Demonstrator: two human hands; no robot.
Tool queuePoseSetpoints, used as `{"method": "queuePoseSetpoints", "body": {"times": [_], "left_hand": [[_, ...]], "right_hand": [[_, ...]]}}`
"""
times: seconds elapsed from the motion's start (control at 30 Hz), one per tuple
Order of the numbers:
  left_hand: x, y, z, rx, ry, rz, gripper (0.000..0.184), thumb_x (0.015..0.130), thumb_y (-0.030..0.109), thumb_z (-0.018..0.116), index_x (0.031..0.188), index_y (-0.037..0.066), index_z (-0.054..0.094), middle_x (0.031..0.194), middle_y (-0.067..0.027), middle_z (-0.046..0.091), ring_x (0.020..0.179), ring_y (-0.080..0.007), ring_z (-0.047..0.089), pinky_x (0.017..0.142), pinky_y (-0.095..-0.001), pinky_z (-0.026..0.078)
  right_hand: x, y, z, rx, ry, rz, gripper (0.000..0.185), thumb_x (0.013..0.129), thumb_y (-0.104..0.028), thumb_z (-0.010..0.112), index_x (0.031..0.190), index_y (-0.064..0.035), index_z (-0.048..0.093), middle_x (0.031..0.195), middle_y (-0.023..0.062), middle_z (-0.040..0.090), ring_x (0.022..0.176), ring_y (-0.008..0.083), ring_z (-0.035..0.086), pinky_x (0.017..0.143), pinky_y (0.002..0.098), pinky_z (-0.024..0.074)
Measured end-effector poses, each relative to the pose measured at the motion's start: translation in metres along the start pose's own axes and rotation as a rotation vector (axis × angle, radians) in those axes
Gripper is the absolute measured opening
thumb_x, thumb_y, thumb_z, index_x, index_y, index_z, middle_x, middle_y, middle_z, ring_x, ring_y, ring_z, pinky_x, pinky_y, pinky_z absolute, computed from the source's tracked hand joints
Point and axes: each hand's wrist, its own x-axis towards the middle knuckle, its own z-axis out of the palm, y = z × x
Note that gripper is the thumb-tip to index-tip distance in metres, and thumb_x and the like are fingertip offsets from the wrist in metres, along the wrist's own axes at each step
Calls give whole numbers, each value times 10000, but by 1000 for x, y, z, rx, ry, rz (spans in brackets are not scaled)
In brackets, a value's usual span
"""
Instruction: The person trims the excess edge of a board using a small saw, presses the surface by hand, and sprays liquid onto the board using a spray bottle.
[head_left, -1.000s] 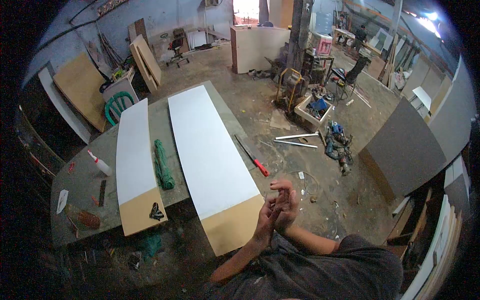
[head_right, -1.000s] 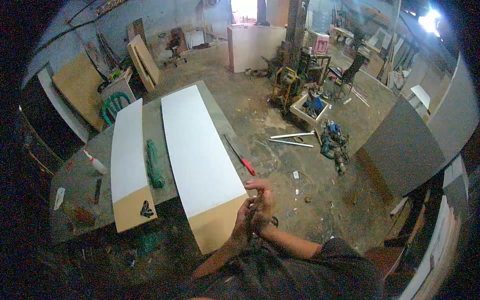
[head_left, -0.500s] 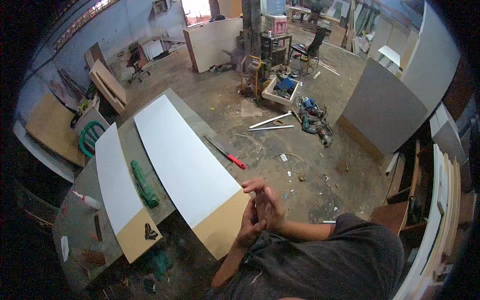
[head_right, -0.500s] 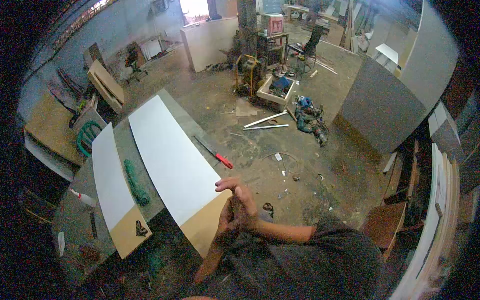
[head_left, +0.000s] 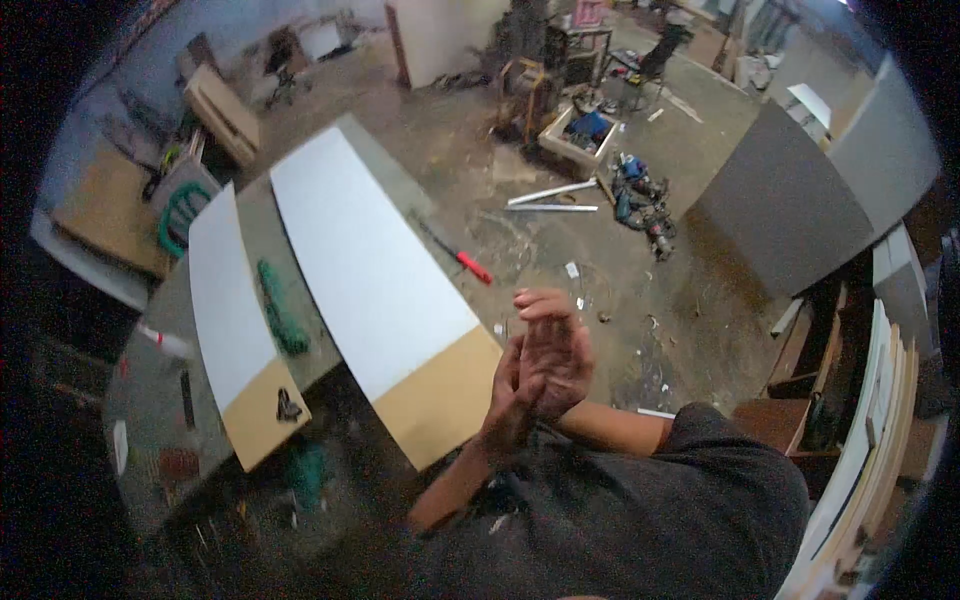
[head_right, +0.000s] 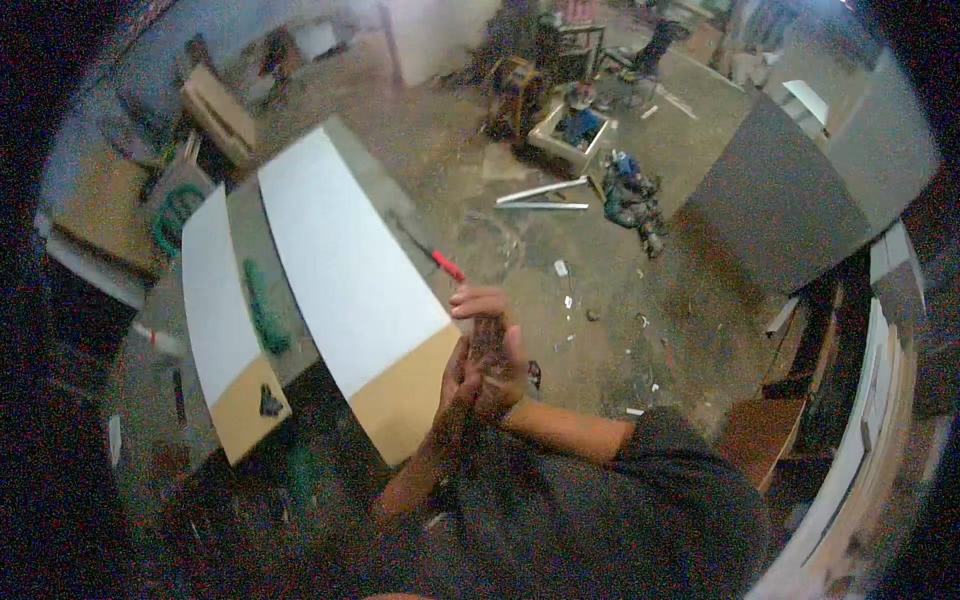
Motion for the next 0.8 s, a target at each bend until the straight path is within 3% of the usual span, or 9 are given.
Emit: {"method": "queuePoseSetpoints", "body": {"times": [0.13, 0.23, 0.33, 0.43, 0.53, 0.63, 0.7, 0.77, 0.8], "left_hand": [[-5, 27, 34, 167, -75, -17, 830, 842, 354, 804, 1438, 41, 319, 1370, -87, 471, 1322, -183, 443, 1089, -352, 375], [-7, 27, 39, 238, -161, 0, 888, 807, 377, 836, 1443, 39, 317, 1382, -92, 448, 1337, -188, 413, 1108, -360, 342], [-13, 23, 30, 307, -178, -53, 1050, 772, 428, 858, 1494, 20, 213, 1445, -110, 365, 1393, -207, 325, 1149, -370, 273], [-15, 31, 42, 199, -211, -101, 1182, 755, 427, 870, 1514, -13, 78, 1517, -130, 266, 1443, -217, 235, 1168, -363, 233], [-28, 34, 32, 416, -216, -10, 1183, 779, 395, 855, 1526, -25, 39, 1536, -144, 245, 1442, -228, 236, 1171, -367, 228], [-36, 57, 37, 392, -199, -133, 1149, 809, 361, 829, 1540, -24, 31, 1547, -170, 238, 1461, -269, 221, 1185, -383, 215], [-34, 63, 11, 641, -294, -108, 1136, 803, 371, 831, 1539, -36, 69, 1567, -205, 228, 1483, -308, 191, 1201, -403, 196], [-48, 62, -30, 1034, -160, -92, 1141, 775, 400, 840, 1540, -37, 116, 1584, -237, 222, 1502, -353, 152, 1219, -436, 166], [-62, 59, -57, 1297, 26, -85, 1153, 750, 425, 848, 1541, -33, 145, 1591, -250, 221, 1511, -378, 129, 1228, -459, 146]], "right_hand": [[-4, -13, 0, 85, -18, -56, 601, 1010, -464, 262, 1080, 51, 564, 1166, 225, 546, 1215, 348, 467, 1120, 492, 262], [-2, -24, -4, -7, -80, -80, 619, 1002, -488, 258, 1069, 49, 559, 1169, 255, 535, 1199, 367, 472, 1111, 488, 255], [5, -37, -19, -27, -259, 70, 599, 1010, -510, 289, 1147, 7, 559, 1228, 213, 526, 1266, 350, 441, 1154, 494, 233], [1, -40, -19, 174, -174, 255, 624, 1009, -521, 268, 1156, 11, 560, 1314, 242, 490, 1314, 348, 428, 1174, 475, 213], [6, -40, -11, 332, -149, 342, 645, 1011, -527, 262, 1168, 23, 561, 1340, 251, 487, 1334, 343, 433, 1179, 461, 229], [5, -41, -3, 367, -72, 390, 667, 1016, -546, 252, 1198, 17, 560, 1314, 224, 522, 1304, 342, 466, 1166, 461, 259], [9, -40, -4, 377, 21, 492, 688, 1018, -563, 234, 1221, 8, 557, 1288, 197, 551, 1280, 329, 492, 1148, 462, 297], [13, -8, -33, 24, 18, 406, 576, 1025, -493, 369, 1261, -1, 551, 1318, 175, 561, 1264, 317, 515, 1121, 449, 341], [8, 9, -42, -317, -41, 349, 509, 1007, -428, 454, 1264, 1, 553, 1346, 178, 554, 1264, 319, 522, 1111, 444, 354]]}}
